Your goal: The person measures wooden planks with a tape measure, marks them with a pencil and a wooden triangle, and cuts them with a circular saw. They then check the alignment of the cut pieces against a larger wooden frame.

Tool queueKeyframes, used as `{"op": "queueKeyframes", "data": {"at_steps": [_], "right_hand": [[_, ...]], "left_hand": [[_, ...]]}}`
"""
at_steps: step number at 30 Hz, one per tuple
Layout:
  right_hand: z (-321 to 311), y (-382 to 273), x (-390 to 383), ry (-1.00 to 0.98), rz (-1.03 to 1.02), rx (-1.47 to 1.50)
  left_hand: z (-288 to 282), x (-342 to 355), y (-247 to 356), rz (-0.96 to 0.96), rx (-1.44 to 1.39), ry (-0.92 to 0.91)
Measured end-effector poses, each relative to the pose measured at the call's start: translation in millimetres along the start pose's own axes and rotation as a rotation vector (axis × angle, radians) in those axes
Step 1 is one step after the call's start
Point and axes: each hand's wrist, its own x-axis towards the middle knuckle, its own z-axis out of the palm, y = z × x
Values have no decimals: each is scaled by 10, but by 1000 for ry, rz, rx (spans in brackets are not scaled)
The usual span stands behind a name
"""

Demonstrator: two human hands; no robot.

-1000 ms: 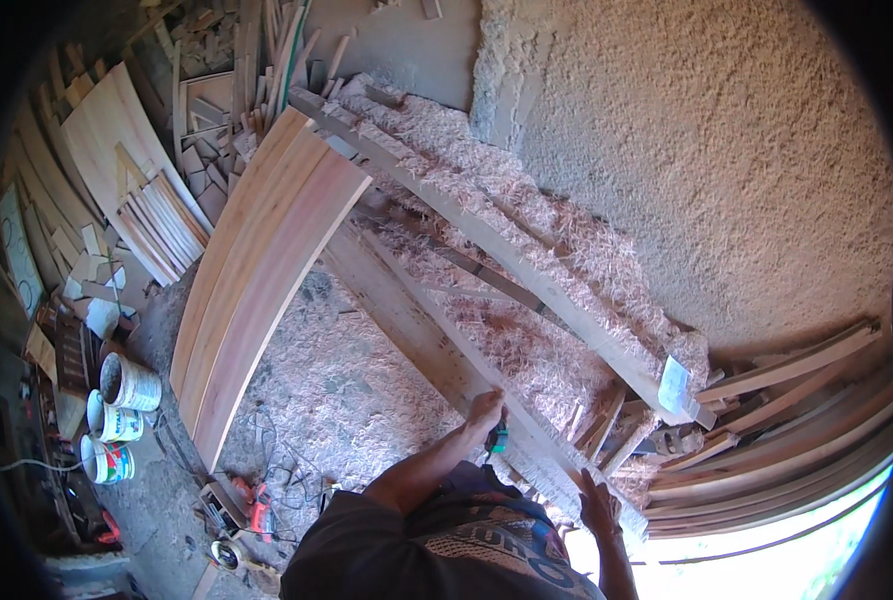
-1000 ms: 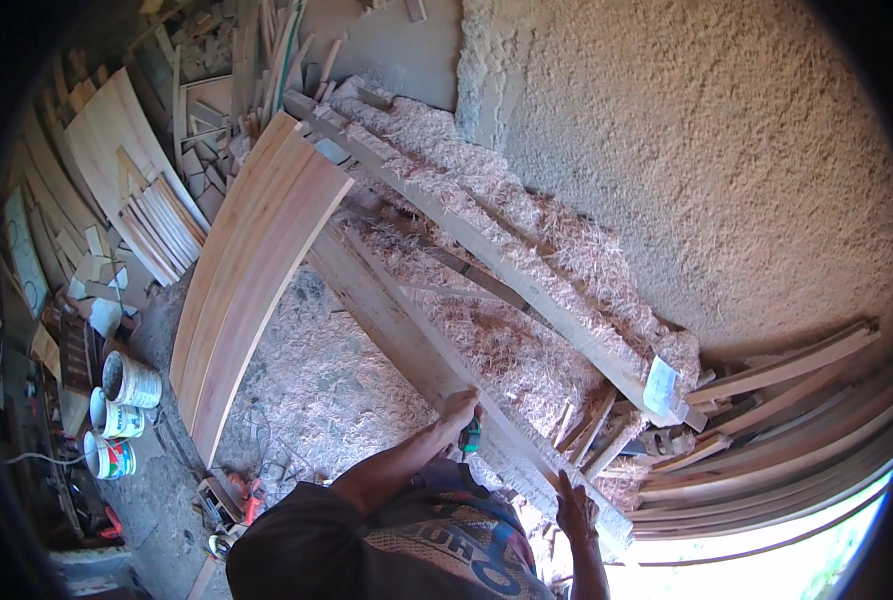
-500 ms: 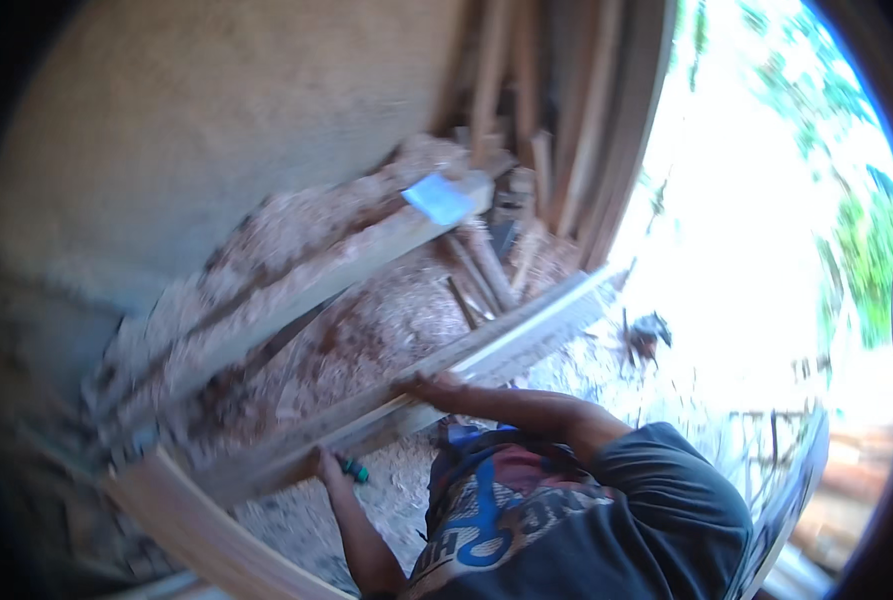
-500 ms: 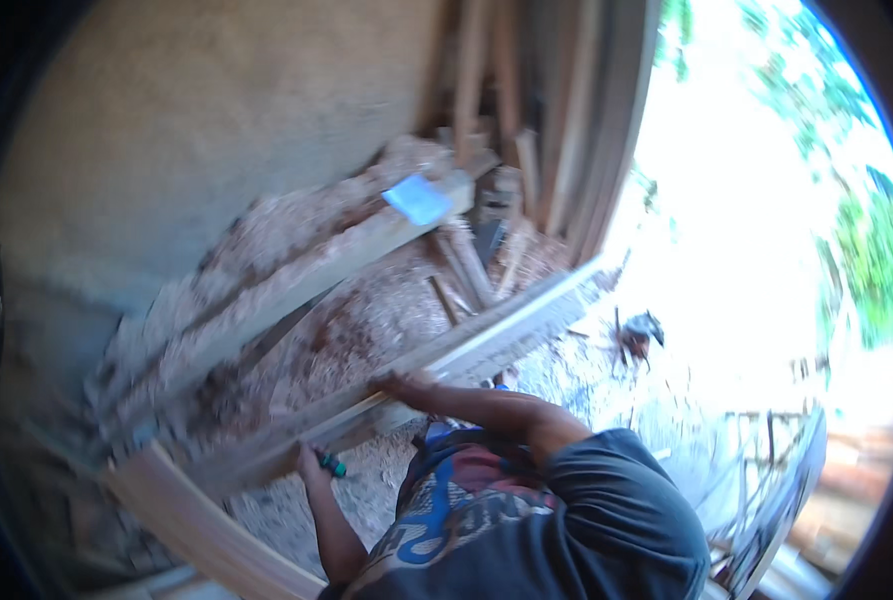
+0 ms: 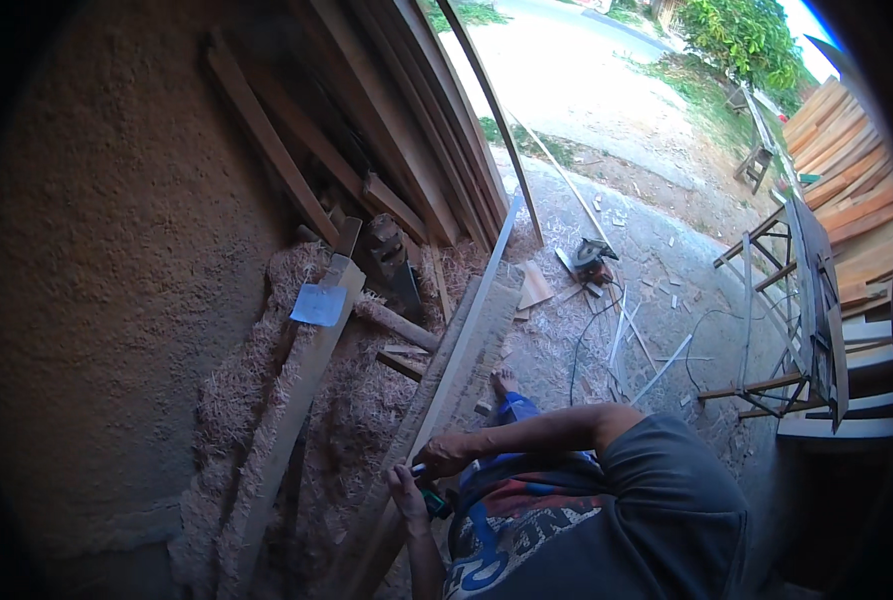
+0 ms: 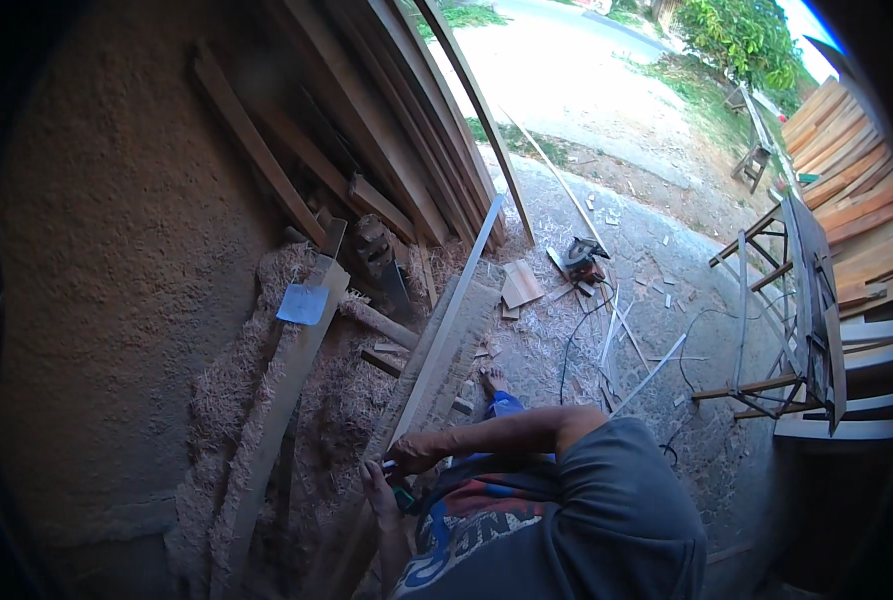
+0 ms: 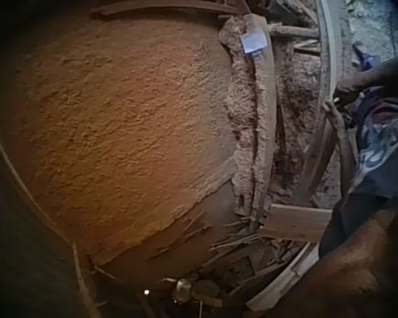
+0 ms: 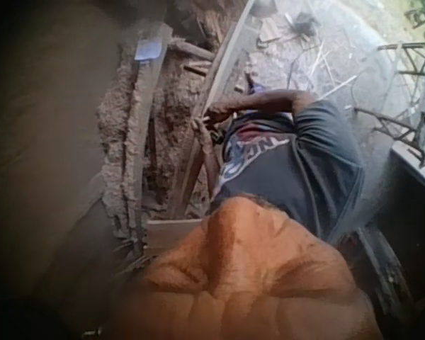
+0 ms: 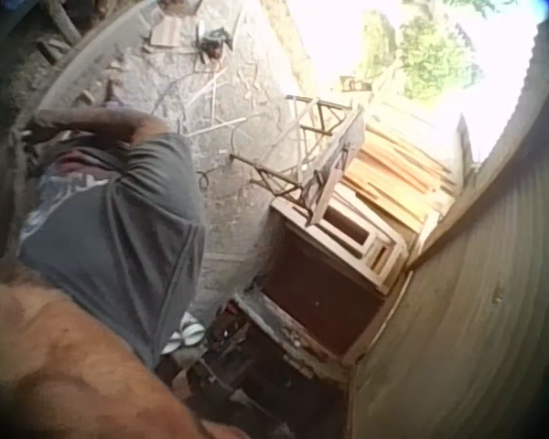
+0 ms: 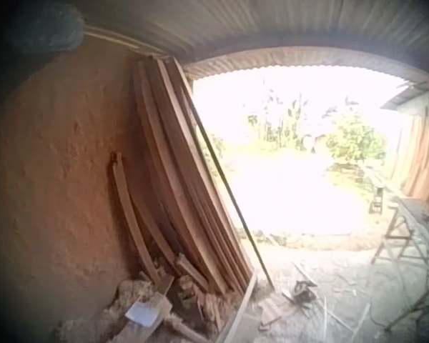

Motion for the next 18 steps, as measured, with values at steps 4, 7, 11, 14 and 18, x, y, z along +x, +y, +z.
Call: {"op": "queueKeyframes", "data": {"at_steps": [4, 7, 11, 14, 18], "right_hand": [[-39, 117, -311, 7, 177, 296], [-44, 358, -531, 21, 88, 616], [-249, 337, -651, -31, 169, 669], [-378, 513, -723, 110, 122, 710], [-1214, 459, -1024, 496, 373, 810]], "left_hand": [[365, 219, -87, 88, 72, -81], [657, 115, 262, -46, -1, -174], [796, 83, 417, -142, -2, -246], [845, -35, 431, -163, 5, -333], [893, -70, 361, -150, -30, -393]]}}
